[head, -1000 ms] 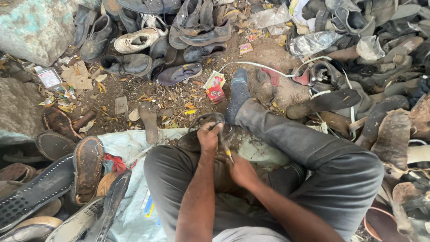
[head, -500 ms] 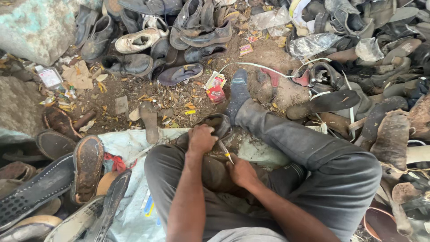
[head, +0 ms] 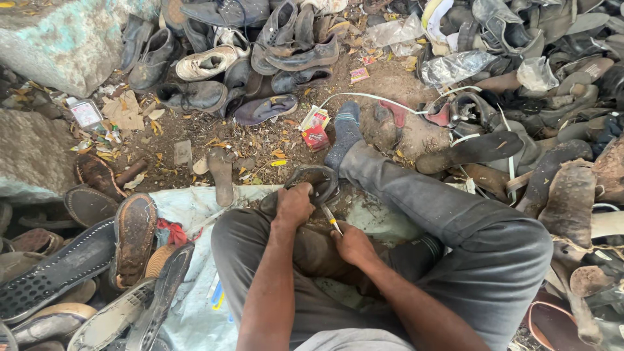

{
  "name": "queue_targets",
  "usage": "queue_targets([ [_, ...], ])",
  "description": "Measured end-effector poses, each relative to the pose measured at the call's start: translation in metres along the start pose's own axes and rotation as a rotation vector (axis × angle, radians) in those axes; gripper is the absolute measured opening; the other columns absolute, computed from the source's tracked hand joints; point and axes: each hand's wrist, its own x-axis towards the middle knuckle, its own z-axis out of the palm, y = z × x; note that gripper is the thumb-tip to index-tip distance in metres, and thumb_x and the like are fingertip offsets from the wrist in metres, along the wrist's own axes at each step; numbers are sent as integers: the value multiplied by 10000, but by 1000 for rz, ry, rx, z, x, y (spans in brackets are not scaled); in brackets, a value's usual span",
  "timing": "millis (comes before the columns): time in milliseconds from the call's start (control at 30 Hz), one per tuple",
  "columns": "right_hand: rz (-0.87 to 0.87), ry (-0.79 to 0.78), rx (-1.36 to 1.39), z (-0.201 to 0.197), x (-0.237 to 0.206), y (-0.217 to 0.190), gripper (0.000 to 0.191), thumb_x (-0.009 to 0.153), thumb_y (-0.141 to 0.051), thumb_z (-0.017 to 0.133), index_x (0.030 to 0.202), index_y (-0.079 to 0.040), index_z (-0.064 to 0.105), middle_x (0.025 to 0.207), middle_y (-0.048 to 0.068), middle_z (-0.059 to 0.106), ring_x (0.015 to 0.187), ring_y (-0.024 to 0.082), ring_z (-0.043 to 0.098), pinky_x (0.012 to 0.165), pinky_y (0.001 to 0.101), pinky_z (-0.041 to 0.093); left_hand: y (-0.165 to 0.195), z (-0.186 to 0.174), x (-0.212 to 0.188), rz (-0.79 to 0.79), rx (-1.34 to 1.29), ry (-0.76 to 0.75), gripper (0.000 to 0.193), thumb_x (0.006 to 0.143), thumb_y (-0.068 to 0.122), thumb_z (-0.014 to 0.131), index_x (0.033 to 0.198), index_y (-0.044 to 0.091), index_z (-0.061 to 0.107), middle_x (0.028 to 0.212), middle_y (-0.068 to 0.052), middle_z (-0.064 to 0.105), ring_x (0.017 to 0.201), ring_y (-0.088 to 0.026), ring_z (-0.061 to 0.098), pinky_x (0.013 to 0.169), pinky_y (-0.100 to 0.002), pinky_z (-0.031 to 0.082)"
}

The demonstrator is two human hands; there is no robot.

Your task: The person uses a tool to scrape or pry material from several different shoes and boots while sitting on the ground.

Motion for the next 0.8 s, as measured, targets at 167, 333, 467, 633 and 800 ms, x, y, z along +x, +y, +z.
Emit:
queue_targets([
  [167, 12, 20, 49, 3, 7, 8, 325, 955, -302, 607, 1189, -81, 649, 982, 274, 702, 1003, 475, 653, 847, 536, 512, -1, 14, 6, 103, 114, 58, 262, 816, 310, 789, 1022, 150, 776, 1039, -97, 739, 1066, -293, 679, 925, -482, 462],
  [333, -103, 115, -12, -8, 31, 22, 319, 964, -302, 623, 1191, -85, 681, 993, 275, 704, 989, 488, 645, 837, 537, 511, 15, 34, 15, 223, 12, 370, 192, 805, 204, 746, 978, 144, 802, 931, -130, 737, 974, -322, 690, 890, -490, 477],
  [467, -67, 124, 70, -21, 43, 31, 353, 913, -283, 663, 1224, -117, 682, 1004, 268, 707, 988, 476, 654, 833, 518, 524, 31, 45, 20, 153, -189, 423, 151, 797, 162, 766, 916, 69, 766, 895, -167, 719, 898, -376, 685, 837, -491, 515],
  [633, -120, 105, 94, -32, 48, 32, 348, 908, -262, 667, 1230, -132, 671, 997, 267, 707, 972, 481, 658, 821, 535, 517, 32, 45, 23, 160, -520, 459, 160, 808, 145, 796, 878, 10, 744, 859, -202, 707, 834, -404, 687, 775, -480, 536],
  [800, -146, 87, -38, -39, 51, 21, 291, 923, -218, 653, 1196, -119, 634, 974, 266, 701, 947, 495, 654, 789, 567, 501, 30, 52, 26, 140, -496, 507, 167, 804, 154, 794, 854, 5, 738, 833, -198, 698, 822, -408, 674, 762, -491, 522],
])
